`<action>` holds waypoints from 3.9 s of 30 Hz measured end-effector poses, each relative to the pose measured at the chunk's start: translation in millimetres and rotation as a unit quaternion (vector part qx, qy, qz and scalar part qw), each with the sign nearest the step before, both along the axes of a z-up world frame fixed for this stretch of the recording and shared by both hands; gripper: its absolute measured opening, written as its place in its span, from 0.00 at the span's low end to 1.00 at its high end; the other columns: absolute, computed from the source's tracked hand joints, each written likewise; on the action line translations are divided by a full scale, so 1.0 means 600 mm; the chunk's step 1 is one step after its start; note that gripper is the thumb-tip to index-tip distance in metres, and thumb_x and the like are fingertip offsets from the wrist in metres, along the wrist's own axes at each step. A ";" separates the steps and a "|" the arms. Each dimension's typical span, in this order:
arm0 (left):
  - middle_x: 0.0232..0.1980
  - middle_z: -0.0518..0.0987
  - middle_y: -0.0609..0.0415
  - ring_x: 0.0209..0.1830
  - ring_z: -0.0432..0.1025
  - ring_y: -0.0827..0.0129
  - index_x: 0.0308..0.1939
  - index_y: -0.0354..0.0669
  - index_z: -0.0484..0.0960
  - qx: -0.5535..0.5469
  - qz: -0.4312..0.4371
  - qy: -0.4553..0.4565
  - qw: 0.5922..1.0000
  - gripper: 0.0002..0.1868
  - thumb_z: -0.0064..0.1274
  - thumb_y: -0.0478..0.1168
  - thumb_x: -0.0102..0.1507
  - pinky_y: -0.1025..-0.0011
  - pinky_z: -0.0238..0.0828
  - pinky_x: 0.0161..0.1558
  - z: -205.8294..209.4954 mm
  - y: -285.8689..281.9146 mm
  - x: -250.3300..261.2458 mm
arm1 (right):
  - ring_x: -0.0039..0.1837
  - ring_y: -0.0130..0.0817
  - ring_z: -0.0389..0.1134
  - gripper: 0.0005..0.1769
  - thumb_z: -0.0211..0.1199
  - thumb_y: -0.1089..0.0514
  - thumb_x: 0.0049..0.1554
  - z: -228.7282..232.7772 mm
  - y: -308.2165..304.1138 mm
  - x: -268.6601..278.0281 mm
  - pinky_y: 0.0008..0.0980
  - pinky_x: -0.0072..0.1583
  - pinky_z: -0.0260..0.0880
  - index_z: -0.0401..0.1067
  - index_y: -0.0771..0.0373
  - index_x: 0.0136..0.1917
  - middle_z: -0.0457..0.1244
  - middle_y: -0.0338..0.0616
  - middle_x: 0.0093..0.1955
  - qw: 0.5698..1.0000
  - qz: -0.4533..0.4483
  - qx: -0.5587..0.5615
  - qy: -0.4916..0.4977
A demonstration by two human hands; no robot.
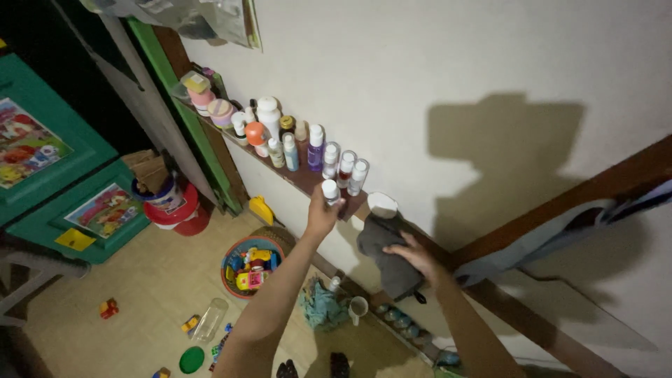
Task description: Organizing various bottles on a shelf and cleaning a desk surface with a cloth.
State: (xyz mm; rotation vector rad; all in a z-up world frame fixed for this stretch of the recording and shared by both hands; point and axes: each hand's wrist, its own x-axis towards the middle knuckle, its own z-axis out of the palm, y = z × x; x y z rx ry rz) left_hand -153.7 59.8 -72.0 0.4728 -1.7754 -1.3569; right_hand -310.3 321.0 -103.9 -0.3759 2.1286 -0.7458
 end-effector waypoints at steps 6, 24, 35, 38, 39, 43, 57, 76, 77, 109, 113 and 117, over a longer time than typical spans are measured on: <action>0.57 0.72 0.42 0.55 0.71 0.49 0.60 0.37 0.77 -0.032 0.067 -0.077 0.994 0.38 0.75 0.36 0.47 0.59 0.71 0.57 -0.018 0.015 -0.029 | 0.66 0.49 0.66 0.55 0.75 0.40 0.41 0.033 -0.025 0.047 0.36 0.64 0.67 0.63 0.70 0.75 0.65 0.60 0.69 0.975 0.070 -0.192 -0.082; 0.52 0.75 0.42 0.56 0.68 0.47 0.57 0.38 0.72 -0.022 0.123 -0.157 0.980 0.40 0.77 0.37 0.44 0.55 0.67 0.57 0.016 -0.003 -0.020 | 0.64 0.35 0.66 0.47 0.74 0.47 0.49 0.067 -0.075 0.030 0.34 0.64 0.67 0.61 0.64 0.76 0.66 0.46 0.66 0.947 0.230 -0.215 -0.062; 0.52 0.78 0.41 0.55 0.71 0.46 0.56 0.39 0.75 -0.128 0.249 -0.111 0.953 0.23 0.56 0.27 0.56 0.54 0.68 0.58 -0.012 -0.164 0.090 | 0.74 0.39 0.60 0.52 0.72 0.38 0.53 0.116 -0.236 0.082 0.36 0.70 0.61 0.53 0.63 0.79 0.57 0.51 0.75 0.934 0.333 -0.126 0.009; 0.50 0.78 0.41 0.54 0.72 0.46 0.52 0.39 0.77 -0.167 0.236 -0.106 0.951 0.18 0.58 0.29 0.58 0.54 0.69 0.58 0.037 -0.208 0.107 | 0.70 0.40 0.65 0.50 0.71 0.37 0.52 0.140 -0.275 0.111 0.36 0.67 0.65 0.57 0.65 0.77 0.62 0.53 0.71 0.919 0.367 -0.145 0.021; 0.50 0.79 0.41 0.55 0.73 0.47 0.50 0.40 0.79 -0.179 0.219 -0.111 0.953 0.15 0.59 0.30 0.60 0.55 0.70 0.59 0.058 -0.222 0.109 | 0.66 0.41 0.69 0.48 0.69 0.38 0.51 0.153 -0.288 0.121 0.36 0.65 0.68 0.61 0.64 0.76 0.67 0.53 0.68 0.915 0.373 -0.155 0.009; 0.52 0.81 0.43 0.55 0.75 0.50 0.56 0.44 0.80 -0.174 0.161 -0.161 0.958 0.17 0.50 0.30 0.64 0.57 0.73 0.58 0.119 -0.264 0.094 | 0.65 0.40 0.69 0.48 0.69 0.38 0.52 0.161 -0.327 0.134 0.37 0.63 0.70 0.59 0.64 0.76 0.66 0.51 0.68 0.909 0.386 -0.156 0.010; 0.54 0.78 0.46 0.57 0.71 0.50 0.62 0.56 0.78 -0.244 0.037 -0.205 0.947 0.21 0.59 0.47 0.65 0.54 0.70 0.58 0.168 -0.281 0.040 | 0.62 0.37 0.70 0.42 0.71 0.41 0.53 0.095 -0.352 0.114 0.36 0.63 0.70 0.64 0.66 0.72 0.68 0.50 0.63 0.900 0.381 -0.199 0.068; 0.55 0.65 0.35 0.58 0.60 0.37 0.57 0.40 0.71 -0.317 0.095 -0.164 0.929 0.23 0.60 0.46 0.64 0.44 0.56 0.58 0.073 -0.290 -0.004 | 0.64 0.40 0.66 0.47 0.76 0.44 0.55 0.044 -0.335 0.092 0.38 0.64 0.67 0.58 0.75 0.72 0.63 0.58 0.65 0.882 0.394 -0.224 0.129; 0.55 0.66 0.36 0.58 0.61 0.38 0.57 0.40 0.71 -0.317 0.093 -0.153 0.931 0.23 0.60 0.46 0.64 0.45 0.57 0.59 0.077 -0.288 -0.002 | 0.62 0.38 0.69 0.44 0.74 0.43 0.54 0.073 -0.335 0.100 0.36 0.62 0.69 0.61 0.72 0.71 0.67 0.55 0.63 0.898 0.380 -0.203 0.091; 0.50 0.71 0.40 0.54 0.67 0.43 0.53 0.37 0.73 -0.249 0.285 -0.159 0.912 0.19 0.60 0.43 0.64 0.50 0.63 0.54 0.013 -0.330 0.315 | 0.69 0.56 0.64 0.38 0.72 0.55 0.51 0.159 -0.518 0.201 0.45 0.70 0.65 0.66 0.54 0.74 0.61 0.56 0.67 0.830 0.399 -0.238 0.307; 0.50 0.71 0.40 0.53 0.67 0.44 0.52 0.37 0.73 -0.247 0.284 -0.155 0.913 0.19 0.60 0.42 0.63 0.50 0.61 0.53 0.010 -0.332 0.314 | 0.69 0.53 0.62 0.40 0.68 0.60 0.48 0.197 -0.549 0.199 0.44 0.68 0.65 0.64 0.53 0.74 0.57 0.50 0.74 0.835 0.313 -0.204 0.404; 0.49 0.71 0.39 0.52 0.66 0.42 0.53 0.36 0.72 -0.223 0.265 -0.161 0.924 0.19 0.60 0.41 0.64 0.50 0.62 0.52 0.030 -0.320 0.326 | 0.71 0.54 0.59 0.42 0.67 0.61 0.51 0.154 -0.592 0.166 0.47 0.67 0.64 0.60 0.55 0.77 0.54 0.46 0.79 0.818 0.326 -0.132 0.455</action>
